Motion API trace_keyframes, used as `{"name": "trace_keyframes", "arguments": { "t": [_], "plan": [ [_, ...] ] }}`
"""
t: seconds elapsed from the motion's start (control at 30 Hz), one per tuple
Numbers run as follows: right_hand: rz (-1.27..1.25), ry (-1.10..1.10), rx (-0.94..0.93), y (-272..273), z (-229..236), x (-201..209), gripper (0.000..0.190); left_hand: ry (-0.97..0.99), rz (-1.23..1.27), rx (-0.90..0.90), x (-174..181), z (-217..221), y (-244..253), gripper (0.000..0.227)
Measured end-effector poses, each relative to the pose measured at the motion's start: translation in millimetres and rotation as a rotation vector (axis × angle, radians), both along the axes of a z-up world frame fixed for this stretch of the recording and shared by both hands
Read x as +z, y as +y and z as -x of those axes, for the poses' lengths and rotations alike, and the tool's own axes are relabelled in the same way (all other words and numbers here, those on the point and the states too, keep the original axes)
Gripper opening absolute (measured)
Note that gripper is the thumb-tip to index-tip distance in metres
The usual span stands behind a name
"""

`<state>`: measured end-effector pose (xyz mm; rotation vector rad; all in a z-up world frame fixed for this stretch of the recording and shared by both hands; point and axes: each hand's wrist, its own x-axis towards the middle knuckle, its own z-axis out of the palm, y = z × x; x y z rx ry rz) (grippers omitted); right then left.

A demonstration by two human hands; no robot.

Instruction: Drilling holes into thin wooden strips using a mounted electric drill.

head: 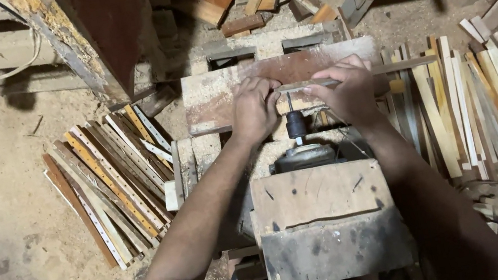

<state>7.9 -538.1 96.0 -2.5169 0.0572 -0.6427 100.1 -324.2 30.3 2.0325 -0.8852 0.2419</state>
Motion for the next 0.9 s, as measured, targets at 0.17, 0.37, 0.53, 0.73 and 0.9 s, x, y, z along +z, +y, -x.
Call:
{"name": "trace_keyframes", "arguments": {
  "t": [0.17, 0.37, 0.53, 0.73, 0.9],
  "plan": [
    [-0.057, 0.01, 0.005, 4, 4, 8, 0.027, 0.025, 0.033, -0.03, 4, 2, 3, 0.011],
    [-0.027, -0.011, 0.013, -9, 0, -9, 0.025, 0.043, 0.082, -0.066, 8, 2, 2, 0.01],
    [-0.034, 0.018, 0.009, -1, 4, 0, 0.024, 0.046, 0.1, -0.072, 9, 5, 5, 0.01],
    [-0.028, 0.029, 0.002, -1, 6, -2, 0.022, 0.055, 0.102, -0.075, 4, 6, 5, 0.01],
    [-0.001, 0.028, 0.018, 4, 13, -3, 0.024, 0.08, 0.06, -0.103, 13, 17, 12, 0.009]
  ]
}}
